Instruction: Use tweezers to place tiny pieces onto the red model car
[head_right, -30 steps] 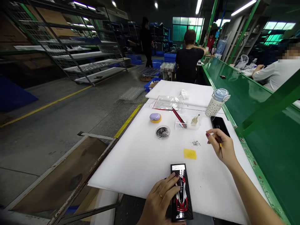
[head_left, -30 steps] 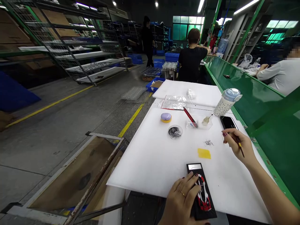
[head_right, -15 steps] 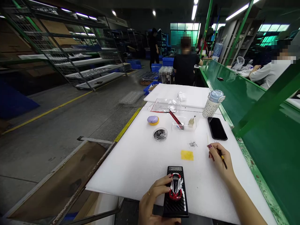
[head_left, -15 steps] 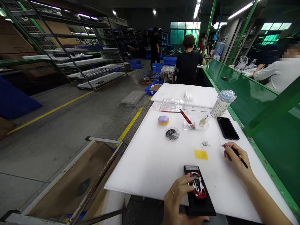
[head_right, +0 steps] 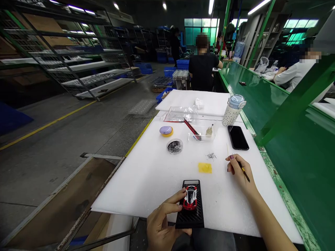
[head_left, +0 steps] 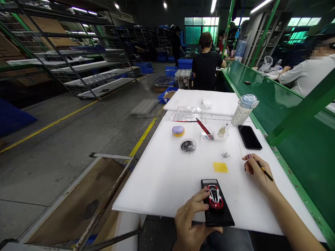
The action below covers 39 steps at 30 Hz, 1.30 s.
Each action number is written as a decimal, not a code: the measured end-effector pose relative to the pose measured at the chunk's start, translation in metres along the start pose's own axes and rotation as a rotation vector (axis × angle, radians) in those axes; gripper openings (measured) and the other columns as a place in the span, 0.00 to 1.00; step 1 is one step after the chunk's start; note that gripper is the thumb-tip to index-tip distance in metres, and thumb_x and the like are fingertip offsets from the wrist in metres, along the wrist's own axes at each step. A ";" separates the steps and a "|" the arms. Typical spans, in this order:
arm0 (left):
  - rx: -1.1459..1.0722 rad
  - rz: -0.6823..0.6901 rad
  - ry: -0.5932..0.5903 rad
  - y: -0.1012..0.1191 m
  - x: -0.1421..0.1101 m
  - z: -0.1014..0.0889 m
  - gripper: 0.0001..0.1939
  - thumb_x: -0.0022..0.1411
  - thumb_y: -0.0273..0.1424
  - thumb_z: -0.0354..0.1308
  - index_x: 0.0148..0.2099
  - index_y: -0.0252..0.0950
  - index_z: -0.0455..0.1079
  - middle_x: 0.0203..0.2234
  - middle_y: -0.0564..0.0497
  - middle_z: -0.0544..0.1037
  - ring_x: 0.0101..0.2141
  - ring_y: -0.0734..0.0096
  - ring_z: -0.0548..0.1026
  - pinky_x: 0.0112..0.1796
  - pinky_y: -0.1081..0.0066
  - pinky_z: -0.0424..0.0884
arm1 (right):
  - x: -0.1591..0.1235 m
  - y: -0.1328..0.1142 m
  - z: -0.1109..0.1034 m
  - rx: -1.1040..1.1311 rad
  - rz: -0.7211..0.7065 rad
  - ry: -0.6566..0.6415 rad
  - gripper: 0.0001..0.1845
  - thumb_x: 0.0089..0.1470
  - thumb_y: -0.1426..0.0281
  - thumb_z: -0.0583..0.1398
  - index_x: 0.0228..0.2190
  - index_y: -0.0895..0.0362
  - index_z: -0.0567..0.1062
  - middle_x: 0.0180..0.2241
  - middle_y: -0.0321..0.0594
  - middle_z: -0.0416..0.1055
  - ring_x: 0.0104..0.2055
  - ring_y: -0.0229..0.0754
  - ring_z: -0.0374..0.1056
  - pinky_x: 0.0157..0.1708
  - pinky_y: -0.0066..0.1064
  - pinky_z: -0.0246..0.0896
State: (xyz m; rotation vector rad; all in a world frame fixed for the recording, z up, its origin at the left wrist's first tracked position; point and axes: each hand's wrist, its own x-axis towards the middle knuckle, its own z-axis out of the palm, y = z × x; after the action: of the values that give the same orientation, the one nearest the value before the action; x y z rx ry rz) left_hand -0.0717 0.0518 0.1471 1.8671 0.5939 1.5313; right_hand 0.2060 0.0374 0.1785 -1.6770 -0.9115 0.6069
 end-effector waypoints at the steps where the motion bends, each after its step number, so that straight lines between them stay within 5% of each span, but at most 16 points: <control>1: -0.006 -0.006 0.005 0.001 0.001 0.000 0.20 0.59 0.48 0.66 0.43 0.39 0.69 0.42 0.42 0.85 0.45 0.55 0.84 0.47 0.62 0.83 | 0.000 -0.001 0.000 0.012 0.005 0.006 0.26 0.60 0.45 0.59 0.31 0.55 0.75 0.19 0.36 0.66 0.23 0.40 0.59 0.24 0.32 0.54; 6: 0.009 -0.008 -0.009 0.003 0.006 -0.001 0.12 0.67 0.42 0.62 0.43 0.39 0.70 0.42 0.44 0.85 0.45 0.61 0.84 0.46 0.66 0.83 | 0.000 -0.001 -0.001 0.067 0.062 0.019 0.26 0.58 0.44 0.60 0.32 0.55 0.75 0.19 0.35 0.65 0.23 0.39 0.58 0.25 0.32 0.53; 9: 0.105 0.076 -0.037 0.001 0.010 -0.005 0.04 0.72 0.29 0.56 0.42 0.38 0.71 0.41 0.45 0.84 0.42 0.67 0.84 0.42 0.71 0.83 | 0.001 -0.001 -0.001 0.068 0.076 0.009 0.27 0.58 0.43 0.60 0.31 0.55 0.75 0.19 0.35 0.66 0.23 0.39 0.58 0.25 0.32 0.53; 16: 0.163 0.173 -0.035 0.001 0.020 -0.006 0.13 0.64 0.13 0.53 0.43 0.34 0.72 0.37 0.46 0.83 0.42 0.70 0.84 0.44 0.74 0.82 | 0.002 0.005 -0.001 0.160 0.096 0.007 0.29 0.57 0.40 0.59 0.33 0.54 0.76 0.19 0.35 0.67 0.23 0.38 0.57 0.25 0.32 0.52; 23: 0.167 0.172 -0.010 0.001 0.021 -0.002 0.12 0.64 0.13 0.54 0.42 0.32 0.73 0.37 0.45 0.83 0.42 0.70 0.84 0.43 0.74 0.82 | 0.006 0.007 -0.001 0.220 0.082 0.030 0.39 0.53 0.30 0.51 0.35 0.52 0.77 0.19 0.36 0.67 0.20 0.39 0.56 0.23 0.32 0.50; 27: 0.156 0.179 -0.004 -0.002 0.017 -0.001 0.12 0.63 0.13 0.56 0.43 0.32 0.74 0.39 0.46 0.83 0.42 0.68 0.84 0.43 0.73 0.83 | 0.008 0.008 0.000 0.212 -0.015 0.037 0.43 0.49 0.28 0.49 0.38 0.51 0.78 0.27 0.40 0.73 0.25 0.41 0.62 0.25 0.34 0.57; 33: 0.084 0.165 -0.010 -0.005 0.014 -0.001 0.15 0.61 0.12 0.58 0.45 0.32 0.75 0.39 0.48 0.83 0.43 0.67 0.83 0.42 0.70 0.83 | 0.008 -0.005 -0.002 0.010 0.006 0.017 0.29 0.45 0.43 0.70 0.40 0.51 0.80 0.39 0.43 0.79 0.39 0.46 0.72 0.40 0.38 0.68; 39: -0.059 0.074 -0.065 -0.011 0.009 -0.005 0.14 0.62 0.14 0.58 0.46 0.35 0.74 0.39 0.49 0.81 0.43 0.66 0.82 0.41 0.66 0.84 | 0.027 -0.023 0.008 -0.024 0.036 -0.029 0.24 0.46 0.47 0.70 0.26 0.57 0.79 0.25 0.41 0.74 0.26 0.39 0.65 0.24 0.32 0.59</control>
State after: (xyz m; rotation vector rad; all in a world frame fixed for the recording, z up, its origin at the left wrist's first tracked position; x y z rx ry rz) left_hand -0.0739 0.0662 0.1456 1.9051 0.4495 1.5121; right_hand 0.2092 0.0666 0.2001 -1.7126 -0.9145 0.6482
